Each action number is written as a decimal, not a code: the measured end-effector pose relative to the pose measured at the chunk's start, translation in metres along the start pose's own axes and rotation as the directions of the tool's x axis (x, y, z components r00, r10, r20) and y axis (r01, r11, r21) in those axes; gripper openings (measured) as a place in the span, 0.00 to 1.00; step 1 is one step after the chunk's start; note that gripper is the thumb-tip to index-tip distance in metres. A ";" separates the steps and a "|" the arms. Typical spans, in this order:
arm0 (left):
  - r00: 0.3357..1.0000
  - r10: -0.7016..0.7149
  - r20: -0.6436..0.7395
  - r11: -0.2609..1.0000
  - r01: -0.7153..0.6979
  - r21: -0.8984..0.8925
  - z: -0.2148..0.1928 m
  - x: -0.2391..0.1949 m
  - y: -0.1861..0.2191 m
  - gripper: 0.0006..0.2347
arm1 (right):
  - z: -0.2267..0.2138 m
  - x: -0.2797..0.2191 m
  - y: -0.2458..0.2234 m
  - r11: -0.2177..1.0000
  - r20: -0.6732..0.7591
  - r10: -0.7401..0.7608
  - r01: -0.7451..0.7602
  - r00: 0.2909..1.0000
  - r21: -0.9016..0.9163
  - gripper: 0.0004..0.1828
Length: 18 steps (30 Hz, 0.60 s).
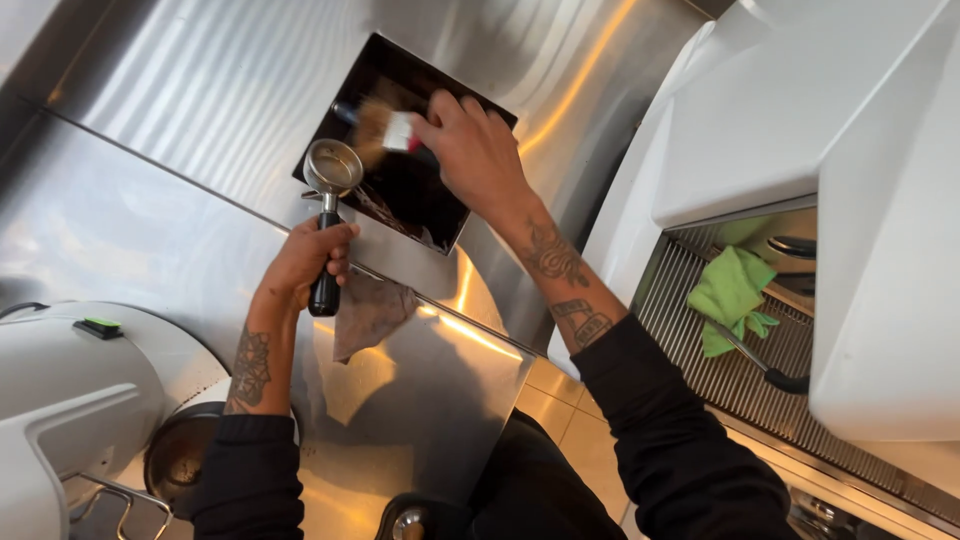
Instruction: Prepare a latte and clean the espresso bar equipment.
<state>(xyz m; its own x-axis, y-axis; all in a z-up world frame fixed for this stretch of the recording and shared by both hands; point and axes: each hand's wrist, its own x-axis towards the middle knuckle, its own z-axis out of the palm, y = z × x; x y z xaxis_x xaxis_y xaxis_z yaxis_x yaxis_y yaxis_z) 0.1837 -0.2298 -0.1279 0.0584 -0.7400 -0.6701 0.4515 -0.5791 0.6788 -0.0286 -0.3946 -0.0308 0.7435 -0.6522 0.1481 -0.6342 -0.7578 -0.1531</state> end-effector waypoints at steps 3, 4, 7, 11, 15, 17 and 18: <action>0.999 0.002 0.035 0.997 0.001 -0.075 0.002 -0.003 0.004 0.09 | 0.000 0.011 0.001 0.973 -0.162 -0.202 0.216 0.966 0.076 0.14; 0.999 -0.004 0.053 0.997 0.008 -0.079 0.002 -0.004 0.007 0.08 | 0.005 0.015 0.001 0.942 -0.224 -0.293 0.321 0.930 0.100 0.15; 0.994 -0.042 0.101 0.996 0.049 -0.077 0.013 -0.014 0.011 0.09 | 0.017 0.017 -0.006 0.916 -0.220 -0.395 0.400 0.892 -0.024 0.10; 0.999 0.036 0.023 0.995 -0.038 0.089 0.013 -0.006 0.003 0.09 | 0.023 0.015 -0.038 0.882 -0.083 -0.415 0.379 0.906 -0.279 0.08; 0.987 0.150 -0.052 0.918 -0.119 0.378 0.020 -0.005 0.008 0.08 | 0.033 0.032 -0.029 0.920 0.306 -0.282 0.347 0.909 -0.183 0.08; 0.987 0.140 -0.077 0.875 -0.087 0.477 0.019 -0.007 0.007 0.08 | 0.015 0.041 -0.019 0.952 0.436 -0.244 0.299 0.866 -0.061 0.08; 0.988 0.146 -0.040 0.863 -0.108 0.494 0.016 -0.006 0.003 0.09 | 0.001 0.045 -0.014 0.976 0.506 -0.209 0.209 0.837 0.057 0.10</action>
<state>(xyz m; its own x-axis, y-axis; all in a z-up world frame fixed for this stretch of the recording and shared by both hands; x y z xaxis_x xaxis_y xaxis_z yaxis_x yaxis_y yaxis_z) 0.1707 -0.2324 -0.1166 0.1598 -0.8024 -0.5750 -0.0565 -0.5890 0.8062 0.0138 -0.4138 -0.0229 0.8618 -0.3774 -0.3390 -0.4518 -0.8748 -0.1746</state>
